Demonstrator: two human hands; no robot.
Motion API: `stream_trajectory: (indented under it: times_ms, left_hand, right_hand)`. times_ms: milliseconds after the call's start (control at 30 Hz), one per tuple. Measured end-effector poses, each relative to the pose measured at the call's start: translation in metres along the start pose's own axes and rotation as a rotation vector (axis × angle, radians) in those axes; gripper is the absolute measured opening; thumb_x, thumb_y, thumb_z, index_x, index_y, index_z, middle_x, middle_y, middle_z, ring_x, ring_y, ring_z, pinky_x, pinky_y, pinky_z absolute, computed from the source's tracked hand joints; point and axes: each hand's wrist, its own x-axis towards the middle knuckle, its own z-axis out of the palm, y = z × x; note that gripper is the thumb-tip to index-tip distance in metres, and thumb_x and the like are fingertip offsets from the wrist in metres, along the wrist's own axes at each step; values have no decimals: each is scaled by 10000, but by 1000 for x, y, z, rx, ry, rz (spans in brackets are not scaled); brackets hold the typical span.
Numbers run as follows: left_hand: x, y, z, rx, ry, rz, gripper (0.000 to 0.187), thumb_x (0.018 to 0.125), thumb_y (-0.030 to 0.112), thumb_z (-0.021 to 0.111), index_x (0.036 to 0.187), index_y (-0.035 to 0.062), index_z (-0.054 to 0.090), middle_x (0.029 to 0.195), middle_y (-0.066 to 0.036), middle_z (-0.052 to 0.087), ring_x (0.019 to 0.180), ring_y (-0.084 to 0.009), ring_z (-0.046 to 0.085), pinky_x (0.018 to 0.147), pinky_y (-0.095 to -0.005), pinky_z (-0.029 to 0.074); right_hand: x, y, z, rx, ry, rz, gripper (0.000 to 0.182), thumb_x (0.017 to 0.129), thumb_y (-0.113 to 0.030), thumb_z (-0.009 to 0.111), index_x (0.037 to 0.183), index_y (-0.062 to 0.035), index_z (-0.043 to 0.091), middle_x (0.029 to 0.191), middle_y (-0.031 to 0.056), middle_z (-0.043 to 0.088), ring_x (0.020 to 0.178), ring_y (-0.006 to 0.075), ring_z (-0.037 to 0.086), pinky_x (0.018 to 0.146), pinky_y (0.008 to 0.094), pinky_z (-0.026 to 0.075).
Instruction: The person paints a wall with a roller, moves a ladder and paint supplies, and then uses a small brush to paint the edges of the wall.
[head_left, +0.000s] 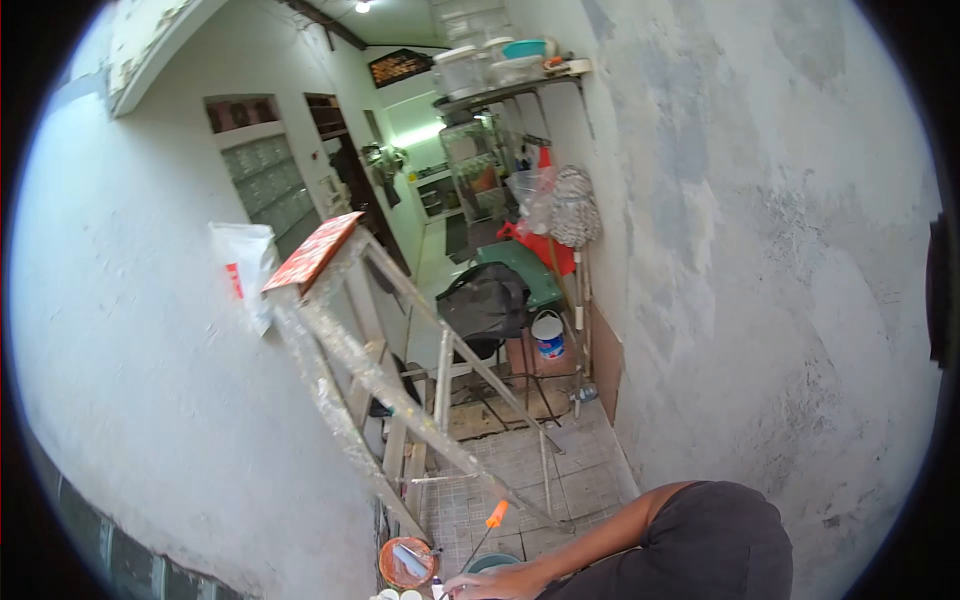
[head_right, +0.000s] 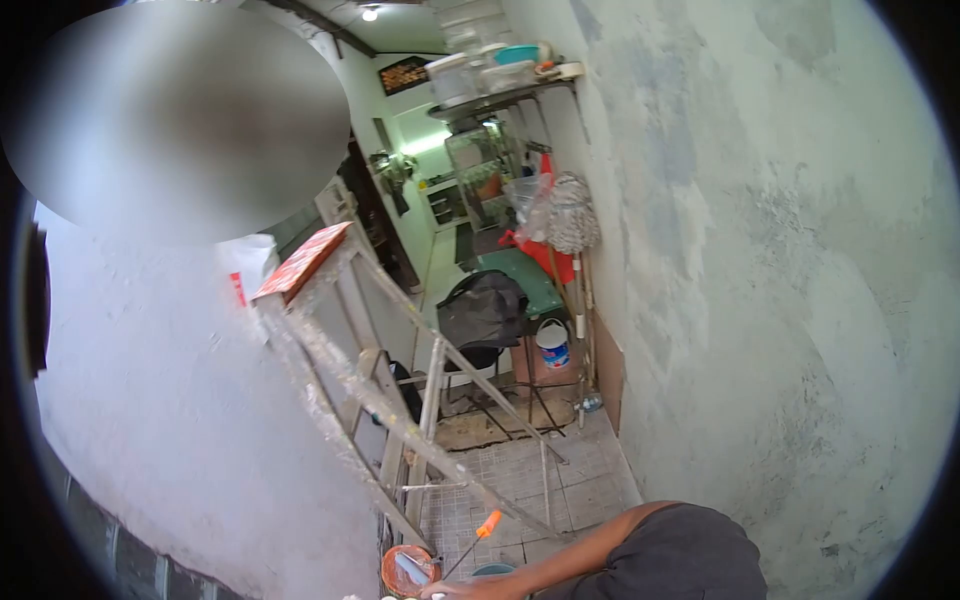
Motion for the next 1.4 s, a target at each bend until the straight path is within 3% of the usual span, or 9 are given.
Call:
stream_trajectory:
  times_ms: [200, 267, 367, 467, 667, 733, 1033, 1167, 1400]
  left_hand:
    - [-60, 2, -68, -933, -31, -127, 724, 927, 553, 349, 1460, 124, 113, 1472, -98, 255, 1302, -280, 347, 1081, -445, 285]
    - [-72, 15, -81, -1631, -682, 87, 528, 957, 416, 245, 1402, 133, 261, 1036, -87, 561, 727, -143, 561, 571, -330, 499]
    - [-125, 43, -76, -1509, 85, -104, 358, 970, 439, 252, 938, 190, 507, 725, 19, 456, 563, -134, 413, 451, -328, 373]
    - [-133, 30, -90, -1686, -2, 155, 469, 946, 565, 252, 907, 155, 475, 624, 30, 367, 517, -117, 356, 485, -292, 352]
    - [-170, 26, -143, -1444, 472, 332, 337, 975, 414, 369, 802, 136, 448, 673, 10, 425, 613, -114, 452, 557, -274, 410]
    - [-188, 10, -167, -1441, 570, 466, 235, 977, 323, 403, 887, 121, 478, 744, -2, 468, 673, -116, 478, 596, -282, 424]
    - [-350, -5, -301, -322, 1627, 898, 285, 956, 219, 421, 1111, 1, 517, 760, -8, 482, 701, -73, 475, 646, -218, 420]
    - [-332, 52, -248, 1059, 1189, 479, 428, 824, 261, 637, 1162, 21, 529, 1077, -136, 544, 1023, -241, 516, 931, -361, 385]
    - [-297, 31, -239, 1157, 909, 106, 268, 831, 294, 625, 949, 60, 565, 664, -134, 554, 571, -263, 573, 532, -360, 469]
  right_hand:
    - [38, -26, 37, -599, 341, -153, 831, 749, -415, 676, 1394, -77, 276, 1205, 196, 421, 1129, 384, 404, 929, 485, 335]
    - [77, -30, 63, -494, 391, -237, 836, 730, -448, 691, 1378, -84, 309, 1268, 184, 387, 1206, 373, 357, 987, 474, 306]
    - [129, -48, 118, -287, 81, -399, 744, 732, -390, 700, 1331, -85, 383, 1326, 190, 386, 1254, 382, 336, 1033, 490, 273]
    - [150, -26, 200, 138, -385, -199, 538, 757, -255, 663, 1223, -47, 493, 1263, 191, 491, 1210, 341, 428, 1023, 432, 326]
    - [171, -65, 253, -643, -1018, -509, 305, 874, -124, 531, 1160, -20, 518, 1157, 127, 574, 1102, 271, 521, 954, 375, 391]
    - [169, -73, 284, 385, -681, -233, 254, 934, -169, 484, 1141, -24, 517, 1002, 81, 593, 973, 202, 553, 857, 339, 431]
    - [192, -81, 340, 604, -400, 87, 307, 998, -317, 349, 812, -81, 410, 628, 8, 406, 551, 103, 381, 531, 261, 365]
    - [204, -80, 338, 733, -447, 162, 318, 998, -320, 350, 813, -70, 414, 623, -6, 368, 555, 119, 361, 522, 282, 344]
    - [215, -120, 295, 194, -351, -260, 264, 964, -250, 441, 961, -1, 528, 646, 124, 486, 568, 217, 441, 569, 336, 403]
